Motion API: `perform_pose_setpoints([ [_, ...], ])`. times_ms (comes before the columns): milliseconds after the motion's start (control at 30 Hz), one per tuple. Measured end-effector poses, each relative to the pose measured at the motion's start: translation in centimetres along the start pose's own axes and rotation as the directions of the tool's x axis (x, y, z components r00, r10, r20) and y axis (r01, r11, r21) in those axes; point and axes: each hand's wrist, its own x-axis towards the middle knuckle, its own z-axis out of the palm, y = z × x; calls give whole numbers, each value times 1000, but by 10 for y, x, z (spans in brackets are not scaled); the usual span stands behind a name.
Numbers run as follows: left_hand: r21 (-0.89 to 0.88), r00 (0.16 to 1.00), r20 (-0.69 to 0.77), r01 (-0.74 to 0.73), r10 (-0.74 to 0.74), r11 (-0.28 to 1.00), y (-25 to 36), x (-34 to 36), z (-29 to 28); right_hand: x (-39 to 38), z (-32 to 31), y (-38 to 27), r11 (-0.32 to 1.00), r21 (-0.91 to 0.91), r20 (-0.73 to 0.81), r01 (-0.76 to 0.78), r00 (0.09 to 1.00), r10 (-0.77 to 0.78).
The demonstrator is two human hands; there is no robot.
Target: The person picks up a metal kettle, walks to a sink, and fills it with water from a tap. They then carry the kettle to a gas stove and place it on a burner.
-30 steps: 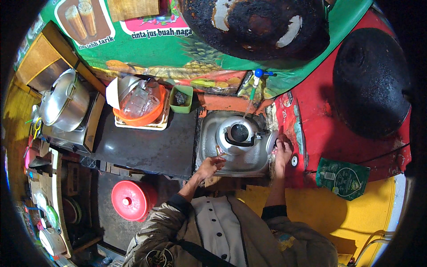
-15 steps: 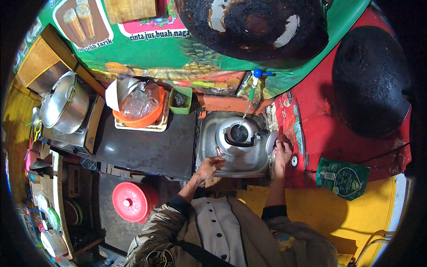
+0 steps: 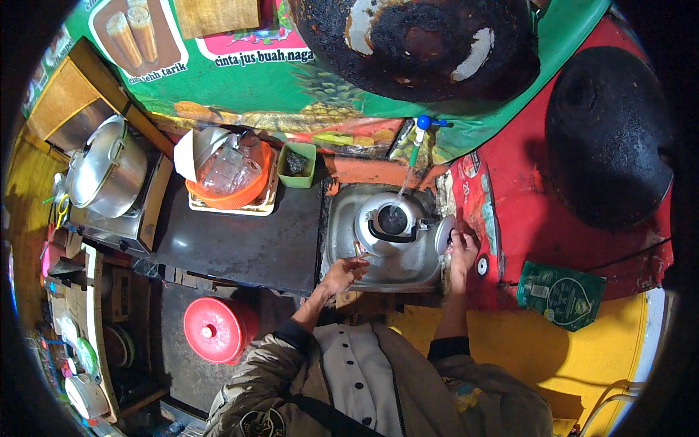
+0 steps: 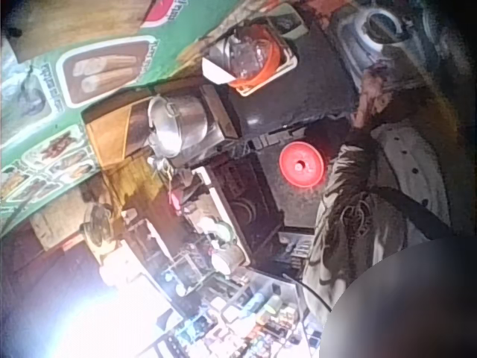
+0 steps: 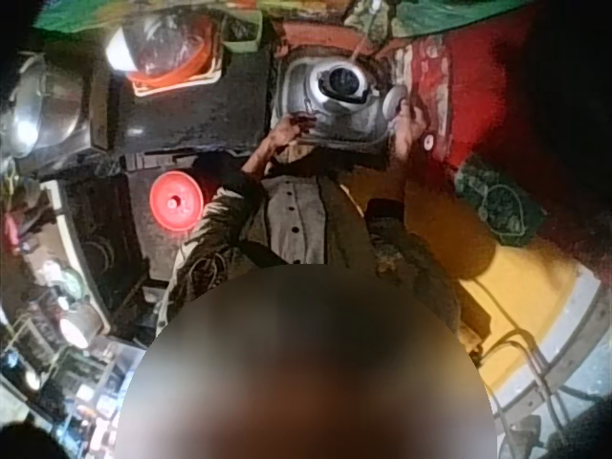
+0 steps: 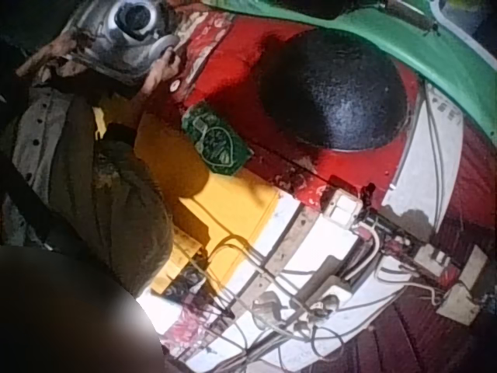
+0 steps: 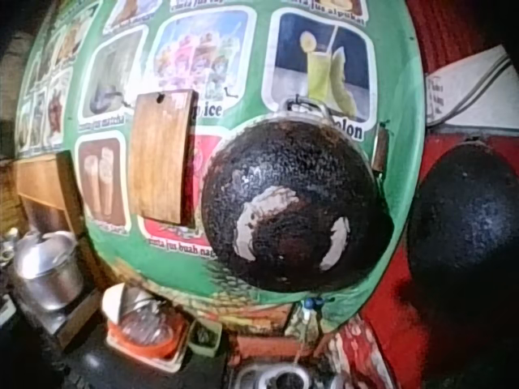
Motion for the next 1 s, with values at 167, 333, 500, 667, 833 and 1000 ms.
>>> perform_pose_setpoints([
  [167,11,1000,4,6,-6,1000,-5,3,-1,-1,2,-3,999,-38,-4,35,999,-36],
  [333,31,1000,0,-22,22,999,-8,7,-1,0,2,-3,999,-41,-17,35,999,-36],
  [500,10,1000,-16,8,-8,1000,-4,4,0,1,2,-4,999,-38,-24,8,1000,-9],
  [667,15,1000,3,-7,7,1000,-2,5,0,0,4,-6,1000,2,-14,7,1000,-7],
  [833,31,1000,5,-4,4,1000,-1,5,0,0,5,-7,1000,-12,-26,25,999,-25],
  [1000,14,1000,3,12,-12,1000,-2,5,1,3,5,-5,999,-47,-48,21,999,-23],
])
